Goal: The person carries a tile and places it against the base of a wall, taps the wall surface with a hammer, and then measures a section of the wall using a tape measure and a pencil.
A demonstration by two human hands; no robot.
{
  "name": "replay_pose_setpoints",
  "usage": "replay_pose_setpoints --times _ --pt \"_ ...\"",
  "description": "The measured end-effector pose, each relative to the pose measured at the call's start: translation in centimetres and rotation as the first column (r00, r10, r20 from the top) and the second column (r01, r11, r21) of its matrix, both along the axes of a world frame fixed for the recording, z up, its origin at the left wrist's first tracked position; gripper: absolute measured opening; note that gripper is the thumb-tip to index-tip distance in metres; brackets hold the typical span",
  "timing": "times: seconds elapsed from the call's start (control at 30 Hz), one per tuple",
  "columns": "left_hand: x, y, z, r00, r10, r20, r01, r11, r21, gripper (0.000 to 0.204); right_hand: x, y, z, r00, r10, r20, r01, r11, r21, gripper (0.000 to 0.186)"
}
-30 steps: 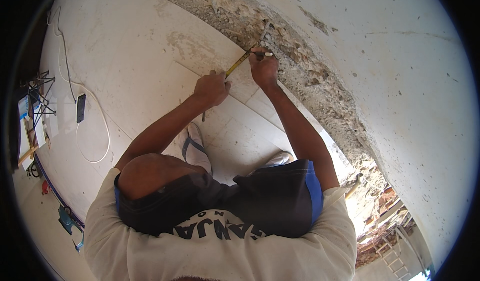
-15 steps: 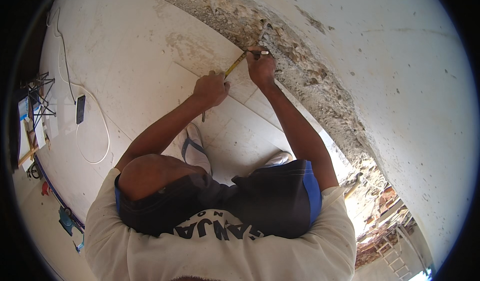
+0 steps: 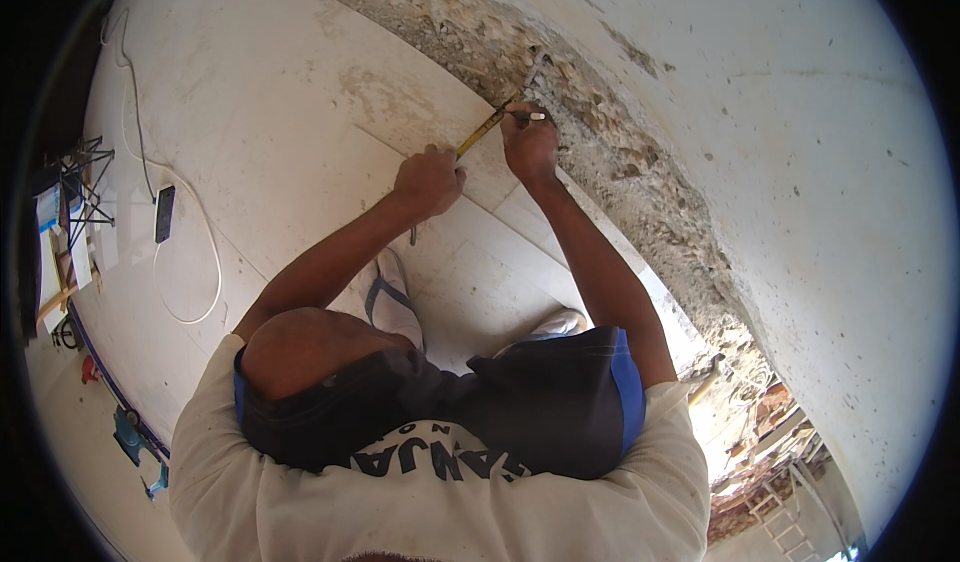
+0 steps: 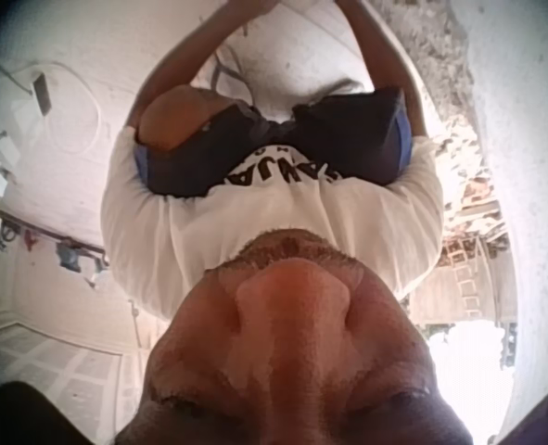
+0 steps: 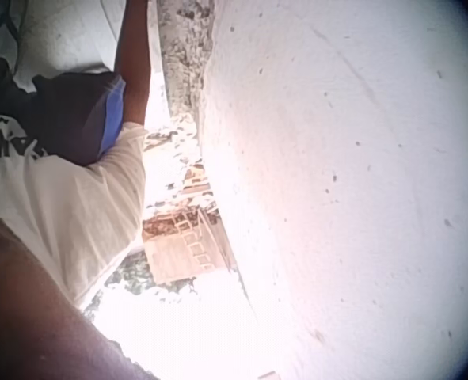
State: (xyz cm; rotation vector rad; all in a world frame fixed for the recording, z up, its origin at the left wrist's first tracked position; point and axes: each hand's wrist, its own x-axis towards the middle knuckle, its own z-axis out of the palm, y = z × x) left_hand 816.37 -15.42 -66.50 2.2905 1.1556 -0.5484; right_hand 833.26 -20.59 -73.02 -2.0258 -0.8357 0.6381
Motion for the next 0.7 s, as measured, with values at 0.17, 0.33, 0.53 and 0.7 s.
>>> replay_pose_setpoints --times 0.17,0.33,0.53,0.7 --pt "-0.7 0.1 -0.3 0.999 0.015 0.034 -0.015 1.0 0.006 0.037 -0.4 0.1 1.3 0.999 -0.003 -0.04 0.005 0.999 0.048 0.015" --pt "-2.2 1.1 1.3 0.99 0.072 0.124 -0.071 0.997 -0.013 0.036 -0.3 -2.1 1.6 0.959 -0.056 -0.278 0.097 0.986 0.137 0.016" --pt "-7.7 6.4 3.2 0.953 0.173 0.247 -0.189 0.981 0.039 0.039 0.0 -6.2 3.0 0.892 -0.072 -0.445 0.178 0.964 0.2 0.016" --pt "-12.6 14.3 2.4 0.937 0.29 0.195 -0.332 0.913 0.237 0.044 -0.6 -8.1 2.1 0.915 -0.052 -0.399 0.1 0.99 0.099 0.016"
